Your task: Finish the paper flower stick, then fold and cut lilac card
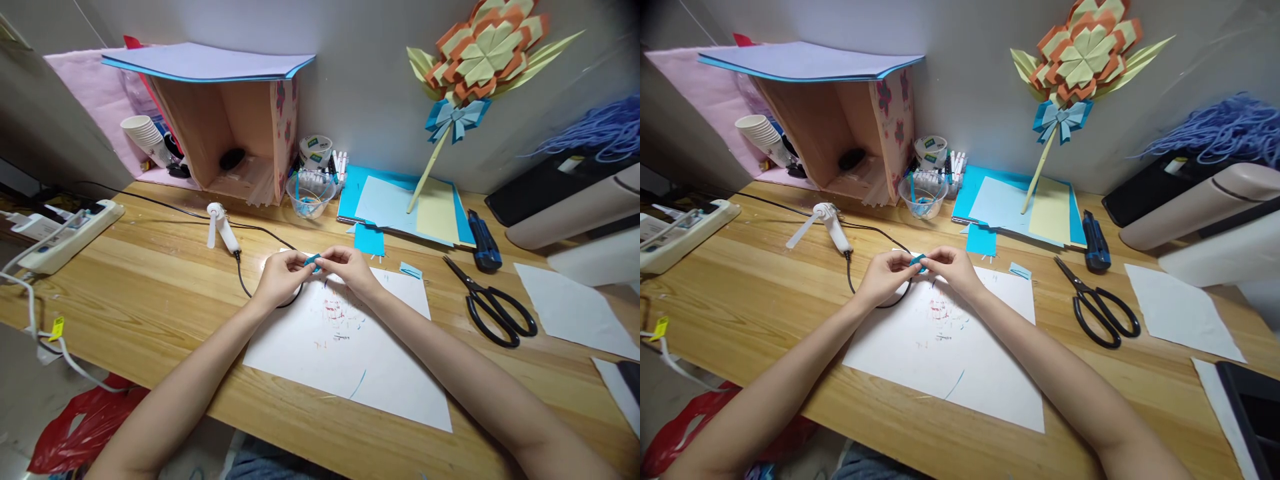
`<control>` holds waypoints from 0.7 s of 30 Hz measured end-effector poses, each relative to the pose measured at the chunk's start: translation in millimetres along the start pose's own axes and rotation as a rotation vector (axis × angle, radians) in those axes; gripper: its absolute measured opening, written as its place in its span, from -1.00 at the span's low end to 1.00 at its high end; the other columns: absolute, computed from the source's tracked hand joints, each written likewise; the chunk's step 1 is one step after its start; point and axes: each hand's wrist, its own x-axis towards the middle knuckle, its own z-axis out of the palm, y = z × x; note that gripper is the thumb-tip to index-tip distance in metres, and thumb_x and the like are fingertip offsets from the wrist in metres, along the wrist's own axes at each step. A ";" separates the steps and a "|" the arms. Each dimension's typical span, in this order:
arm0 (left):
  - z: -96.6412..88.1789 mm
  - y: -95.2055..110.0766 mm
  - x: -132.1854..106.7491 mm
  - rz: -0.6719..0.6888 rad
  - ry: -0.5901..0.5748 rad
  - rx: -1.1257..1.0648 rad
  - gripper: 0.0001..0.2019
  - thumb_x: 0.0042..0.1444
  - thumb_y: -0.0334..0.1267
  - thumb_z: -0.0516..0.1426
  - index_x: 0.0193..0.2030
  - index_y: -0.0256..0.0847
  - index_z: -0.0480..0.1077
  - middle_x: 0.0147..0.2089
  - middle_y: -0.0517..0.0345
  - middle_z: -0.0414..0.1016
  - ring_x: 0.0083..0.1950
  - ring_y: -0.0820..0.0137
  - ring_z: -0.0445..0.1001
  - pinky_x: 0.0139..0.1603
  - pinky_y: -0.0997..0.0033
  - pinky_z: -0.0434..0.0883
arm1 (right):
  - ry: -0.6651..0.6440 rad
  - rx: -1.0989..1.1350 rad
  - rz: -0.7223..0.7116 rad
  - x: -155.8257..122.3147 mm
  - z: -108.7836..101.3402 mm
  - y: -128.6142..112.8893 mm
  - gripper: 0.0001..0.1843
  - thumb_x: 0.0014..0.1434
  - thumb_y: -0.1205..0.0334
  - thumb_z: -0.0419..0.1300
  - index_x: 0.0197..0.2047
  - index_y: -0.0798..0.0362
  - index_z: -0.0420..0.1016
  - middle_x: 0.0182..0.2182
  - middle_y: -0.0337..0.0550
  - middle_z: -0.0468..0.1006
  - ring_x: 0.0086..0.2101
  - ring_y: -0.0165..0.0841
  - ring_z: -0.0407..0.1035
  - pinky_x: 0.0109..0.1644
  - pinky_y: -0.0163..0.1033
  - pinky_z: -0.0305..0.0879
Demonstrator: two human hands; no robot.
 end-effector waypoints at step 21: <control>-5.5 5.4 3.0 -0.072 -0.054 -0.118 -0.80 -0.15 -0.21 0.24 -0.44 -0.32 0.43 -0.46 0.13 0.50 -0.44 0.44 0.47 -0.37 0.49 0.40 | -0.049 0.031 0.017 -1.8 1.6 -2.0 -0.78 -0.13 0.13 0.34 -0.45 0.11 0.54 -0.50 -0.19 0.52 -0.47 -0.41 0.40 -0.32 -0.25 0.34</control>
